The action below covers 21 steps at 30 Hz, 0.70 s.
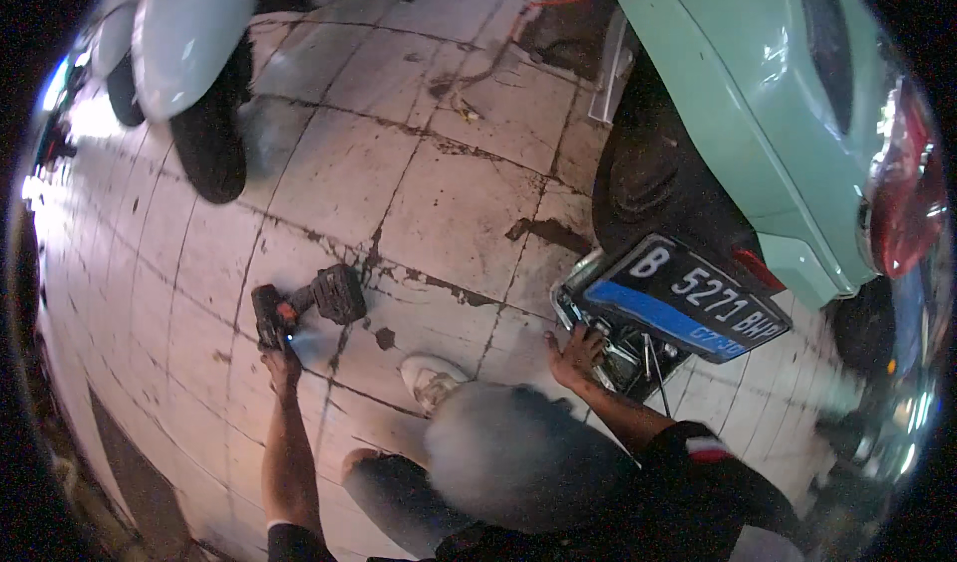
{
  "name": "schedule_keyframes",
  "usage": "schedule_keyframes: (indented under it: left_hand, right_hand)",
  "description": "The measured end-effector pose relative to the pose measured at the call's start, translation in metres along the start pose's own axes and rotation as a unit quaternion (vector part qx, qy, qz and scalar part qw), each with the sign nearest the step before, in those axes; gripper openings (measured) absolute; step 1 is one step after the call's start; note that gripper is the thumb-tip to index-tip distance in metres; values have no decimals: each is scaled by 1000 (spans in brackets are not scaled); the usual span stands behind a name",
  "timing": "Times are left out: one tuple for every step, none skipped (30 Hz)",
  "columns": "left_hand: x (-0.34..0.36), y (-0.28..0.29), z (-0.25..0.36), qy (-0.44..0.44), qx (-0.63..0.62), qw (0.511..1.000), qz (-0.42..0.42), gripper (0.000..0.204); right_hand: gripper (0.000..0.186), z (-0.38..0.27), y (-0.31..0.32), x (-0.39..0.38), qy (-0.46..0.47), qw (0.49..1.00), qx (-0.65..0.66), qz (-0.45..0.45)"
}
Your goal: The person works on wiring inside the scooter compartment by hand, then disassembles the rear wheel assembly by loosening bolts with a power tool, removing parts by hand, and unfastening components with a screwdriver.
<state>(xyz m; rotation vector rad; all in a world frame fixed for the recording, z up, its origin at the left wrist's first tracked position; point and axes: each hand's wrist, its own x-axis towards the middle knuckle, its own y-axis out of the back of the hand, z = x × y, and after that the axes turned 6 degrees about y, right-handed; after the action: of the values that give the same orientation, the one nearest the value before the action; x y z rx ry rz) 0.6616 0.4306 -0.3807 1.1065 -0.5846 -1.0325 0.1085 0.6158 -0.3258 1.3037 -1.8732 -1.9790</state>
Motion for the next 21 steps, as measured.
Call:
schedule_keyframes:
  left_hand:
    - [16,-11,10,-29,-27,999,-19,73]
    - [31,-17,19,-51,-15,998,-38,73]
    - [44,-18,20,-17,-31,999,-14,73]
    - [54,-20,25,18,-51,998,18,73]
    - [44,-31,106,19,-33,999,-27,71]
    - [69,-28,115,12,-21,999,-31,71]
    - [95,-27,111,11,41,998,-43,71]
    - [112,-33,119,8,97,994,-58,71]
    - [113,-42,141,0,100,993,-67,71]
    - [116,-46,164,22,27,994,-100,72]
    - [119,-45,184,43,-44,989,-134,72]
    - [136,-54,171,41,-129,984,-111,77]
    - [139,-58,182,-12,-17,989,-147,81]
    - [138,-65,194,-67,96,977,-178,85]
    - [139,-75,204,-1,20,987,-160,83]
    - [139,-87,206,67,-56,987,-138,81]
    - [162,-92,190,-35,-90,964,-249,61]
    - [160,-98,202,-43,-90,959,-264,61]
    - [166,-96,220,-238,-34,923,-301,52]
    - [171,-94,237,-423,24,847,-321,43]
    - [192,-86,239,-506,50,816,-277,42]
  right_hand:
    - [90,-14,3,-1,-4,999,19,-29]
    - [92,-32,7,-6,-8,997,39,-62]
    - [95,-66,23,-14,-26,992,67,-100]
    - [99,-100,33,-11,-37,986,97,-134]
    - [101,-90,30,-5,-86,985,106,-103]
    - [103,-109,23,-4,-88,983,129,-97]
    - [103,-129,21,-4,-95,981,134,-107]
    - [104,-142,22,1,-90,978,151,-113]
    - [105,-147,23,5,-88,975,168,-114]
    - [105,-155,23,7,-96,973,175,-113]
    - [107,-162,25,8,-103,975,172,-95]
    - [108,-183,25,8,-94,976,179,-82]
    - [108,-187,24,10,-106,973,189,-77]
    - [109,-191,24,12,-95,975,185,-82]
    - [110,-196,24,7,-81,976,180,-92]
    - [110,-201,27,4,-89,974,188,-94]
    - [106,-208,36,6,-57,978,169,-111]
    - [103,-197,41,8,-43,982,138,-121]
    - [93,-186,42,8,14,991,108,-74]
    - [93,-167,48,11,9,992,108,-65]
    - [87,-166,66,17,55,982,161,-86]
